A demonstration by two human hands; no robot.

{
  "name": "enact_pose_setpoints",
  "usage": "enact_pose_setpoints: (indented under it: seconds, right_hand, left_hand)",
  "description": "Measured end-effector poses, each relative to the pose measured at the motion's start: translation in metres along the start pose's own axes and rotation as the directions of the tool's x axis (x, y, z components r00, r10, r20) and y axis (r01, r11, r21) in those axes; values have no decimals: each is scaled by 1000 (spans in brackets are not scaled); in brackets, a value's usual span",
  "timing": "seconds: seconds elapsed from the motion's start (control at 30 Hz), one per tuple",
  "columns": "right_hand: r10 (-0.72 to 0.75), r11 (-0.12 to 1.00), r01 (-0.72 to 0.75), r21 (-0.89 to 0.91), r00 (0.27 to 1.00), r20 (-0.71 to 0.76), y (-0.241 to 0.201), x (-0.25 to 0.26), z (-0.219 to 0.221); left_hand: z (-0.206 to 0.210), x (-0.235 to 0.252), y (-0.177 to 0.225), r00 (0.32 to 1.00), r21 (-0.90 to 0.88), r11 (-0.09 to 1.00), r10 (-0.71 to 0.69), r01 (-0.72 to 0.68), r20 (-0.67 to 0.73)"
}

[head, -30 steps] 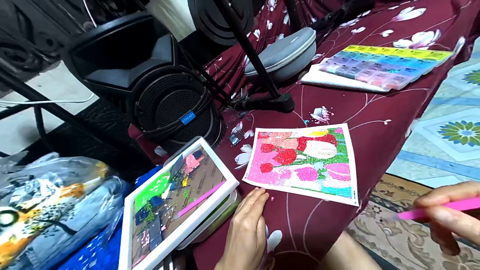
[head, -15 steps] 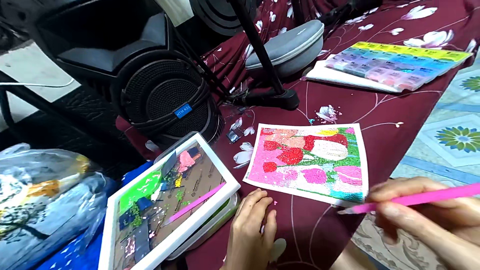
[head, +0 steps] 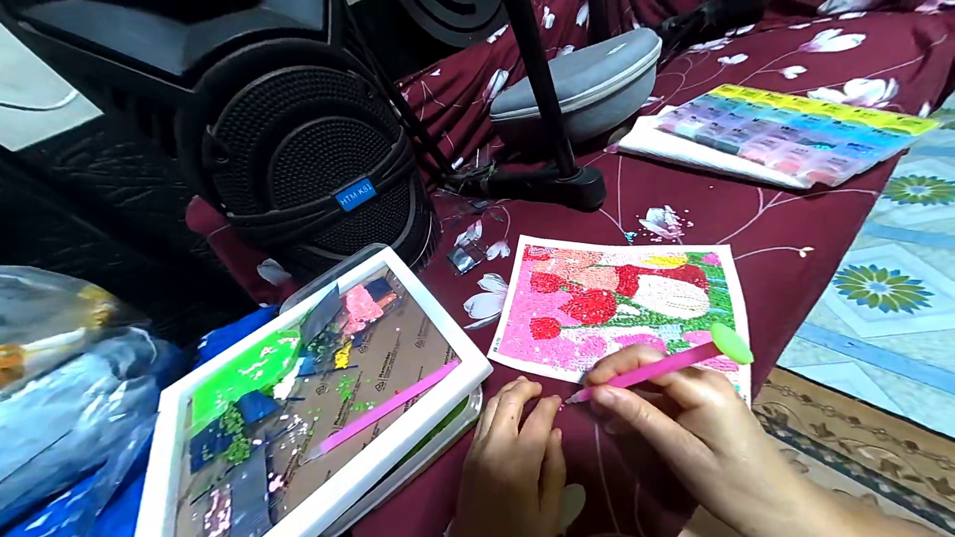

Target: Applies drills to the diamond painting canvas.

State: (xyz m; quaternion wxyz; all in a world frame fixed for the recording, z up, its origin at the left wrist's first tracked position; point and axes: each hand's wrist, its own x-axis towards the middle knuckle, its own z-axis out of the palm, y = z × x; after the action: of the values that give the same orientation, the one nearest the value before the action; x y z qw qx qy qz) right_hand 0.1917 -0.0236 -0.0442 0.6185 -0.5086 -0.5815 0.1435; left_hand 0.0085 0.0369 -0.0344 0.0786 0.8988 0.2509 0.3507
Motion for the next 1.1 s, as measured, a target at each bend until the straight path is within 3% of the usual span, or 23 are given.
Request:
enact_pose_setpoints:
  seconds: [1.1]
  right_hand:
    - [-24, 999, 24, 35, 1000, 14, 6, -1, 2]
  left_hand:
    - [1, -1, 1, 999, -10, 1000, -16, 16, -28]
